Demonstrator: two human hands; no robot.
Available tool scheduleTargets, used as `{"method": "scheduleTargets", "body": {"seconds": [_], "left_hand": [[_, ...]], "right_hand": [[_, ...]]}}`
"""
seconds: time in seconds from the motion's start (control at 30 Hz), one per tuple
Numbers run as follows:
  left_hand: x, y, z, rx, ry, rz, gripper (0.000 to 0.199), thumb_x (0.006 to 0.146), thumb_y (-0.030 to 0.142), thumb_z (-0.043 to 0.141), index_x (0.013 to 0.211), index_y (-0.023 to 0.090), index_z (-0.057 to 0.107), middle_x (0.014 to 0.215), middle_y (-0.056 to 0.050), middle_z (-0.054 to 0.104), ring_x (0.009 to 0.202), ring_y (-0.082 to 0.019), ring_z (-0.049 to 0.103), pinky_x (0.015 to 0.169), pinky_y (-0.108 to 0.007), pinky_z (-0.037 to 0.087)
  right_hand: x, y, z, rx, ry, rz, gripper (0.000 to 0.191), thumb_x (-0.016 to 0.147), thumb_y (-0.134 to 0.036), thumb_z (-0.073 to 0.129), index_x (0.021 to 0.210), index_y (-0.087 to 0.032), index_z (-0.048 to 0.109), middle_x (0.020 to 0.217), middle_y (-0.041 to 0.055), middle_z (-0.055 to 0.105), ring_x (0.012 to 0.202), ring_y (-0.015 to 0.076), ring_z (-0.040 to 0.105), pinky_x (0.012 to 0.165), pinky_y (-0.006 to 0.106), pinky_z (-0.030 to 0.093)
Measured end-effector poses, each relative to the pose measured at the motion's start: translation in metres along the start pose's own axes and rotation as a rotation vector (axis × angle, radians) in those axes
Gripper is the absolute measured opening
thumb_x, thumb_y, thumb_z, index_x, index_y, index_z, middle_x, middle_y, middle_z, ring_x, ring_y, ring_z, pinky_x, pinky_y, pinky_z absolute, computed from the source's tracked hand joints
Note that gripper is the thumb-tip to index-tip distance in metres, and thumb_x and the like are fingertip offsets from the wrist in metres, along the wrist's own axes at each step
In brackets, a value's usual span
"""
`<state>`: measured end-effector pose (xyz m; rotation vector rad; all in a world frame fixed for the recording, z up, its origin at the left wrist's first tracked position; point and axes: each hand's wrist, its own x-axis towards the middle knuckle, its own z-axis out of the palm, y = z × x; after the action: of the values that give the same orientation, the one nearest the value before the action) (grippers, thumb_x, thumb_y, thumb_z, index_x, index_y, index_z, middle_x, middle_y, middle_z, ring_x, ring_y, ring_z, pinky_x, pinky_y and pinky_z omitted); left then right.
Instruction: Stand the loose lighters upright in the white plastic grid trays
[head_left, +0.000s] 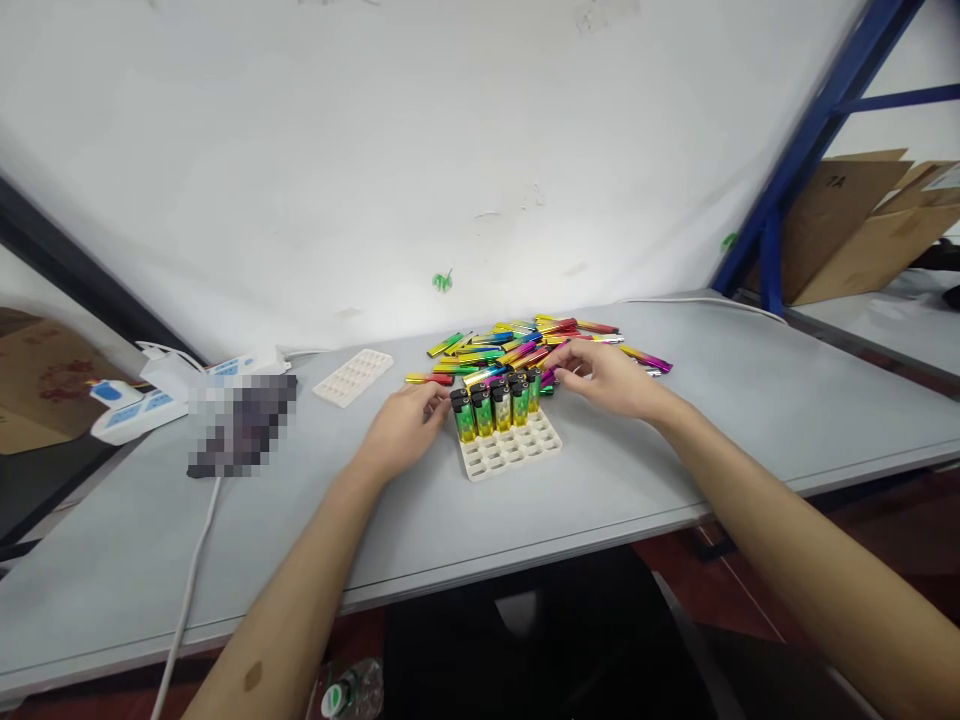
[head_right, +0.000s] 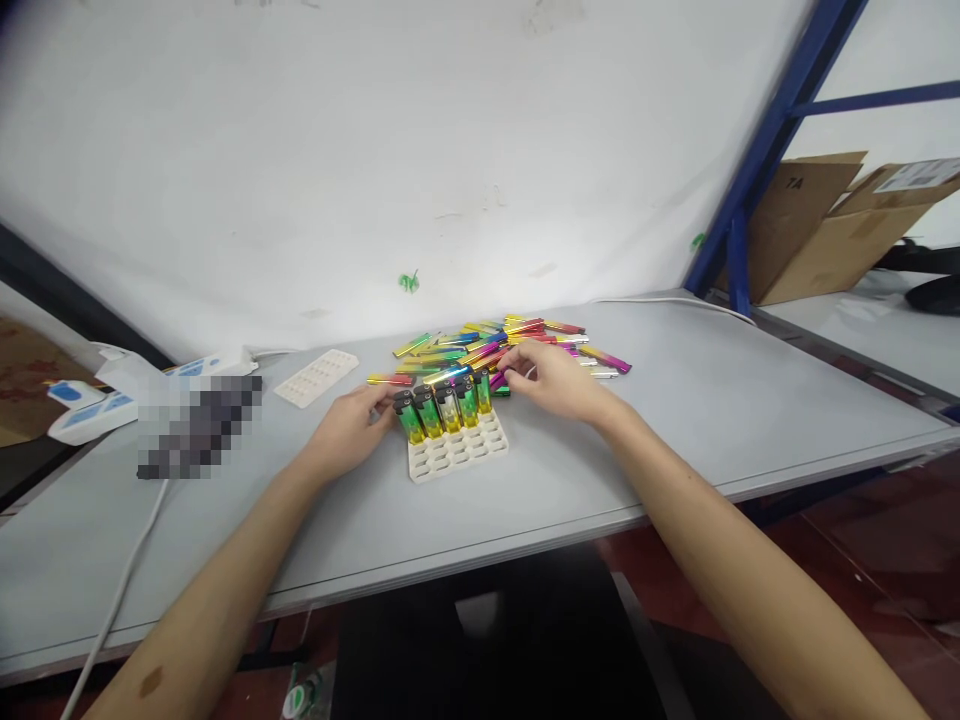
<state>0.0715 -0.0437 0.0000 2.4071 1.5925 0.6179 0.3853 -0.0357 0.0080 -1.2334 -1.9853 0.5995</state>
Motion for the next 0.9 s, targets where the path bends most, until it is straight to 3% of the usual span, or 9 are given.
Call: {"method": "scheduleTargets", "body": {"seconds": [0.2,0.33,0.4,0.5,0.57,0.63,0.73,0.9], "left_hand": [[0.000,0.001,0.000,-0.001,-0.008,-0.006,0.029,0.095,0.035,0.043,0.101,0.022,0.067,0.099,-0.006,0.073,0.093,-0.024,0.064,0.084,-0.037,0.050],[0.000,0.002,0.000,-0.005,-0.012,-0.001,0.030,0.095,0.035,0.043,0.103,0.022,0.068,0.100,-0.006,0.073,0.093,-0.025,0.064,0.086,-0.038,0.050],[0.000,0.002,0.000,-0.005,-0.010,-0.002,0.030,0.095,0.035,0.043,0.106,0.022,0.068,0.099,-0.006,0.073,0.093,-0.025,0.064,0.086,-0.039,0.050],[0.001,0.003,-0.001,0.001,-0.008,-0.008,0.029,0.094,0.034,0.043,0.104,0.021,0.068,0.098,-0.006,0.073,0.093,-0.025,0.064,0.086,-0.038,0.050],[0.001,0.003,-0.001,0.006,-0.010,-0.012,0.029,0.094,0.034,0.043,0.102,0.021,0.068,0.098,-0.006,0.073,0.093,-0.025,0.064,0.085,-0.038,0.050],[0.001,0.003,-0.001,0.009,-0.013,-0.014,0.029,0.094,0.034,0.043,0.102,0.021,0.068,0.098,-0.007,0.072,0.093,-0.025,0.064,0.086,-0.038,0.050],[0.000,0.003,-0.001,0.013,-0.012,-0.009,0.030,0.094,0.034,0.043,0.104,0.021,0.068,0.099,-0.007,0.072,0.094,-0.025,0.064,0.086,-0.038,0.050],[0.000,0.004,-0.001,0.013,-0.006,-0.012,0.032,0.094,0.034,0.043,0.108,0.021,0.069,0.096,-0.006,0.072,0.094,-0.024,0.065,0.086,-0.037,0.051]], "right_hand": [[-0.001,-0.001,-0.002,0.004,0.001,0.034,0.020,0.094,-0.031,0.057,0.105,-0.021,0.069,0.104,0.0059,0.074,0.089,0.0214,0.068,0.080,0.037,0.052],[0.001,0.004,0.003,0.232,0.003,0.044,0.022,0.099,-0.041,0.055,0.106,-0.022,0.063,0.105,0.0064,0.073,0.097,0.0227,0.070,0.086,0.040,0.057],[0.003,0.005,0.006,0.368,0.078,0.071,0.029,0.098,-0.051,0.055,0.102,-0.023,0.059,0.101,0.0060,0.071,0.093,0.0222,0.071,0.082,0.040,0.060],[0.005,0.000,0.010,0.541,0.226,0.173,0.038,0.094,-0.062,0.057,0.101,-0.025,0.056,0.086,0.0020,0.066,0.071,0.0193,0.068,0.064,0.037,0.061],[0.005,-0.005,0.010,0.685,0.267,0.281,0.038,0.094,-0.063,0.057,0.104,-0.027,0.055,0.076,-0.0016,0.060,0.056,0.0163,0.061,0.049,0.032,0.055],[0.005,-0.009,0.008,0.825,0.251,0.384,0.035,0.096,-0.062,0.054,0.104,-0.028,0.054,0.070,-0.0041,0.055,0.045,0.0117,0.051,0.038,0.023,0.041],[0.005,-0.011,0.003,0.944,0.188,0.464,0.035,0.098,-0.062,0.049,0.101,-0.027,0.054,0.063,-0.0061,0.048,0.038,0.0065,0.032,0.035,0.016,0.018],[0.005,-0.011,-0.003,0.996,0.056,0.507,0.060,0.095,-0.076,0.035,0.086,-0.022,0.059,0.050,-0.0073,0.030,0.040,0.0084,0.020,0.036,0.020,0.015]]}}
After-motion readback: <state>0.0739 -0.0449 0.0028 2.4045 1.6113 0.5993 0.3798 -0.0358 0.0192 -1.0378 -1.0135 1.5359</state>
